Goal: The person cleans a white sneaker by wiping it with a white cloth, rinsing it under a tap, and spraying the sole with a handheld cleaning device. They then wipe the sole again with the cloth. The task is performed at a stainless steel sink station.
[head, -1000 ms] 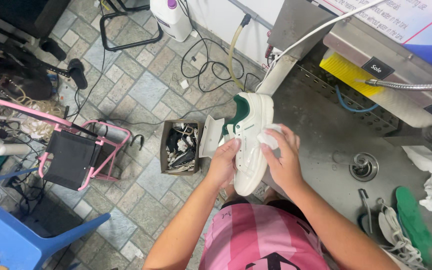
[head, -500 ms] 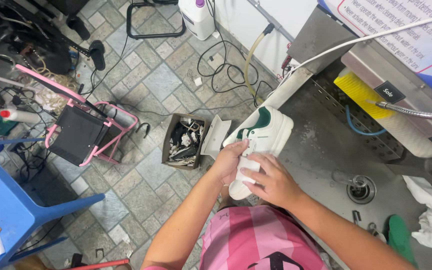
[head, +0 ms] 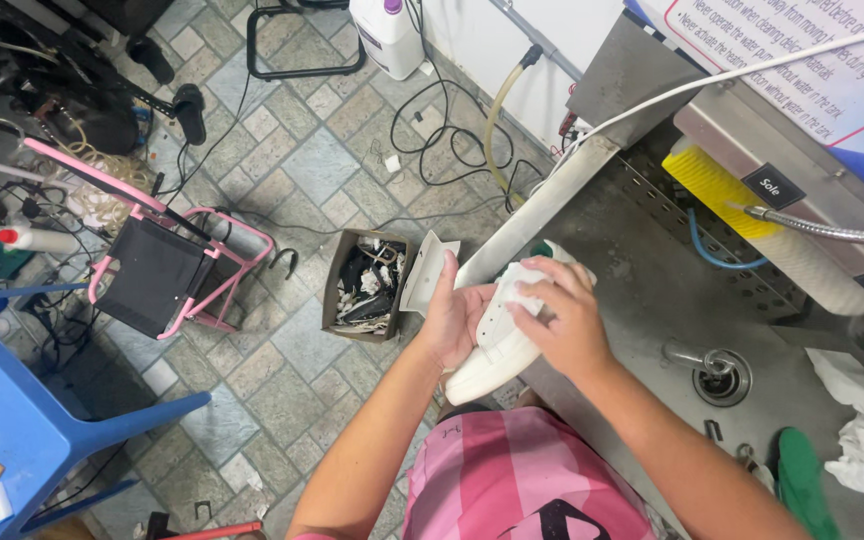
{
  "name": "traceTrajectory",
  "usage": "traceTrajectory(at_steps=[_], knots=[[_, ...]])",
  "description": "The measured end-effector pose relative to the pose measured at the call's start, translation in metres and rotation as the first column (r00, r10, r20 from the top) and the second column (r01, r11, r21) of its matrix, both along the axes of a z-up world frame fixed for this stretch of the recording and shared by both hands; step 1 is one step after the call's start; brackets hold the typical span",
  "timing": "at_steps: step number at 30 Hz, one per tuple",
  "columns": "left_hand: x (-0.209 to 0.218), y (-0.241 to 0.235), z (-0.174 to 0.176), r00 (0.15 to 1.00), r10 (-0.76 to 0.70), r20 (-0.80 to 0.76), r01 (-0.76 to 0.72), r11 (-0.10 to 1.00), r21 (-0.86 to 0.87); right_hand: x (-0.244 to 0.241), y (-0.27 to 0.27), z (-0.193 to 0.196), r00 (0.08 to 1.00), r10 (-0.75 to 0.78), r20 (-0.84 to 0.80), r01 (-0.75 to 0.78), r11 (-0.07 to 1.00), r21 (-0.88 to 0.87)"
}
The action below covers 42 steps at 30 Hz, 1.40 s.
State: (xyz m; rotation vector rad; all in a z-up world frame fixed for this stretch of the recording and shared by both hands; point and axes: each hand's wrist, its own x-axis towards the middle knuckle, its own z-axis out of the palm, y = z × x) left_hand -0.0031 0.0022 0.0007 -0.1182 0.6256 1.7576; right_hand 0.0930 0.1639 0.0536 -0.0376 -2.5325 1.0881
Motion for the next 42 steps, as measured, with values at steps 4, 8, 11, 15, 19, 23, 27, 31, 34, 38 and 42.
traceTrajectory(at_steps=[4, 8, 11, 15, 19, 23, 27, 31, 34, 38, 42], knots=[[0.001, 0.001, -0.005, 0.998, 0.017, -0.062, -0.017, 1.0, 0.001, 0.008, -0.009, 0.002, 0.996, 0.084, 0.0, -0.084, 0.996, -0.019], [0.007, 0.007, -0.012, 0.996, 0.041, -0.082, -0.039, 0.999, 0.023, -0.002, 0.012, 0.002, 0.99, -0.142, 0.001, 0.142, 0.99, 0.019], [0.007, 0.005, -0.017, 0.979, 0.045, -0.197, -0.049, 0.999, -0.012, 0.013, -0.017, 0.004, 0.992, 0.126, -0.028, -0.127, 0.991, -0.044], [0.004, 0.006, -0.017, 0.987, 0.078, -0.142, -0.078, 0.997, 0.008, -0.002, -0.004, 0.006, 0.999, -0.042, -0.013, 0.042, 0.999, -0.012], [0.0, 0.003, -0.014, 0.981, 0.094, -0.172, -0.093, 0.996, 0.017, 0.002, -0.013, 0.015, 0.997, 0.059, -0.052, -0.061, 0.998, -0.026], [0.0, -0.005, -0.008, 0.959, 0.119, -0.258, -0.112, 0.993, 0.043, -0.017, 0.014, 0.017, 0.995, -0.064, -0.08, 0.063, 0.998, -0.015], [-0.005, -0.008, -0.004, 0.958, 0.125, -0.256, -0.101, 0.989, 0.104, -0.009, 0.004, 0.018, 0.993, 0.102, -0.052, -0.106, 0.99, -0.089], [-0.005, -0.011, -0.009, 0.933, 0.145, -0.33, -0.126, 0.989, 0.079, 0.001, 0.003, 0.014, 0.954, 0.288, -0.082, -0.29, 0.957, -0.008], [-0.001, -0.014, -0.007, 0.925, 0.154, -0.348, -0.132, 0.988, 0.085, -0.013, 0.037, 0.004, 0.987, 0.153, -0.058, -0.157, 0.985, -0.073], [-0.005, -0.017, -0.006, 0.884, 0.143, -0.445, -0.153, 0.988, 0.013, -0.007, 0.023, -0.005, 0.969, 0.217, -0.12, -0.232, 0.964, -0.129], [-0.006, -0.022, -0.004, 0.732, 0.166, -0.661, -0.269, 0.961, -0.057, -0.013, 0.03, -0.008, 0.964, 0.247, -0.097, -0.252, 0.967, -0.04]])
